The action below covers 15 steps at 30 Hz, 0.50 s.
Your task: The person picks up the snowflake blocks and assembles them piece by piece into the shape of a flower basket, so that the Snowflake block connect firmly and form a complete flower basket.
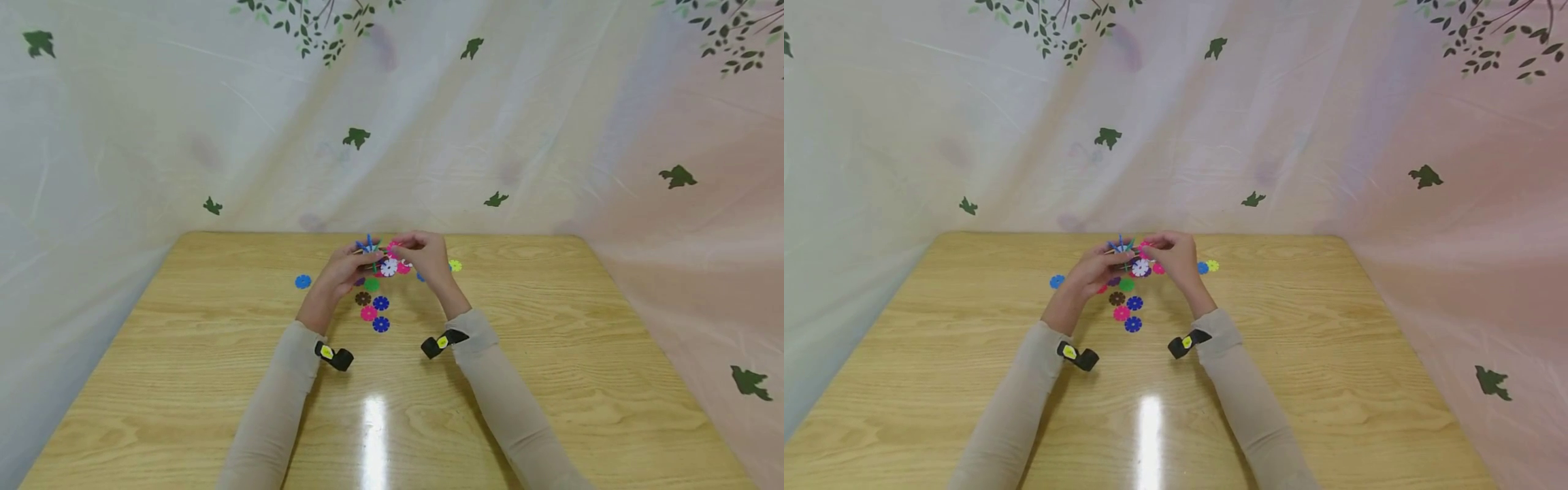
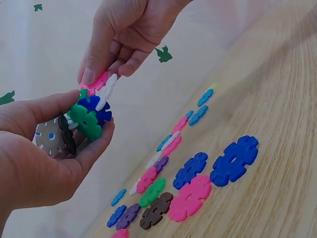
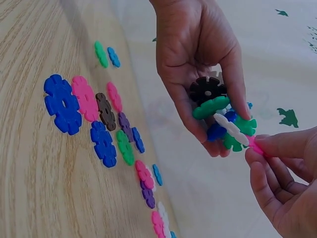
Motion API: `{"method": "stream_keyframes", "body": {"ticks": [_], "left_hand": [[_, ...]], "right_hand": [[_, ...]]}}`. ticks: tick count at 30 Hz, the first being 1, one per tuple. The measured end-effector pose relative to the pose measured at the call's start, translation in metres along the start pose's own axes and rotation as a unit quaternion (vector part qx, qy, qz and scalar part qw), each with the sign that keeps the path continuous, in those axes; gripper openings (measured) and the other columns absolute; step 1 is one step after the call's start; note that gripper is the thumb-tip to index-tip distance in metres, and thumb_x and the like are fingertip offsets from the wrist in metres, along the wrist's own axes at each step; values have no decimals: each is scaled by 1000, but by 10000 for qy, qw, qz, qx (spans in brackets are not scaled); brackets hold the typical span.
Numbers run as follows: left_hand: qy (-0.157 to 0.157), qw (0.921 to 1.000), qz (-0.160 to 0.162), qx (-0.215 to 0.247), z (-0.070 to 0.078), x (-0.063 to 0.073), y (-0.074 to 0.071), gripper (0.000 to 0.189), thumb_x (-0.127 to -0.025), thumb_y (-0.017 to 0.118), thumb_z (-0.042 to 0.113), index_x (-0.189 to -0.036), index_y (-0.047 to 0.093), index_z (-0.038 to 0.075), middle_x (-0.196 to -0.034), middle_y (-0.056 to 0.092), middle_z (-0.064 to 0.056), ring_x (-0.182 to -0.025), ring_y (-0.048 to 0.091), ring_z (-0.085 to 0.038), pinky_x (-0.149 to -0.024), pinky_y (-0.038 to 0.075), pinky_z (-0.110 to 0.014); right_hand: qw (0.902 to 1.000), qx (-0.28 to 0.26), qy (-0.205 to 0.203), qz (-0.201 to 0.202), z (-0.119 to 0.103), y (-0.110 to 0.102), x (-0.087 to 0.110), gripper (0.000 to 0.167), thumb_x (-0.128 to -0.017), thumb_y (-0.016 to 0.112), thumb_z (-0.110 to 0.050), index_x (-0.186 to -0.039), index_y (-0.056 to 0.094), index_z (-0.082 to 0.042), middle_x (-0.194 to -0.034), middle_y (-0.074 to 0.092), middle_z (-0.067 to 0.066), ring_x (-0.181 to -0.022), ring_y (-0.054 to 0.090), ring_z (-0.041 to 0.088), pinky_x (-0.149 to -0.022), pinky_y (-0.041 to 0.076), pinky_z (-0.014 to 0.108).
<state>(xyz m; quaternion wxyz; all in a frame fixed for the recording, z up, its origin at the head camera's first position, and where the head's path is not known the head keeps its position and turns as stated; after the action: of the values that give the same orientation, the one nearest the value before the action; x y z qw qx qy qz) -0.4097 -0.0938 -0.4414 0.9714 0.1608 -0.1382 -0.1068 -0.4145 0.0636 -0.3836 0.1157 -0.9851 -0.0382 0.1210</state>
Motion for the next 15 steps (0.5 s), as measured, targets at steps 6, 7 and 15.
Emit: {"method": "stream_keyframes", "body": {"ticks": [6, 7, 15], "left_hand": [[54, 9998, 143, -100, 4, 1, -1, 47, -98, 65, 3, -144, 56, 3, -95, 73, 6, -86, 70, -9, -96, 58, -35], [74, 9998, 180, -94, 5, 1, -1, 46, -97, 66, 3, -143, 57, 3, -95, 73, 6, -87, 70, -9, -91, 60, -31], [186, 9995, 257, -4, 5, -1, -2, 46, -98, 66, 6, -143, 56, 4, -99, 69, 5, -89, 67, -8, -82, 58, -22]], "right_hand": [[9999, 113, -98, 86, -1, 1, 0, 16, -88, 80, -9, -100, 78, 1, -85, 75, 14, -68, 65, 6, -79, 59, 58], [9998, 127, -123, 96, -1, 1, 0, 16, -88, 80, -9, -100, 78, 1, -86, 75, 15, -68, 65, 6, -79, 60, 57], [9999, -52, -105, 100, 0, 4, 0, 16, -89, 78, -8, -102, 77, 2, -86, 74, 16, -72, 71, 25, -64, 61, 29]]}}
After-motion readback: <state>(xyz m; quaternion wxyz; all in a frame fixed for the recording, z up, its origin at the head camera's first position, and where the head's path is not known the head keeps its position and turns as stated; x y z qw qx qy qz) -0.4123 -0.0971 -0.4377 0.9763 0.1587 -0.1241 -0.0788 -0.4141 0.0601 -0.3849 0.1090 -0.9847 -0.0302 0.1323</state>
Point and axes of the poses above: each hand's wrist, its own x-axis away from the middle knuckle, its own y-axis out of the palm, z = x × y, the point moved 9 cm from there along -x, towards the middle knuckle
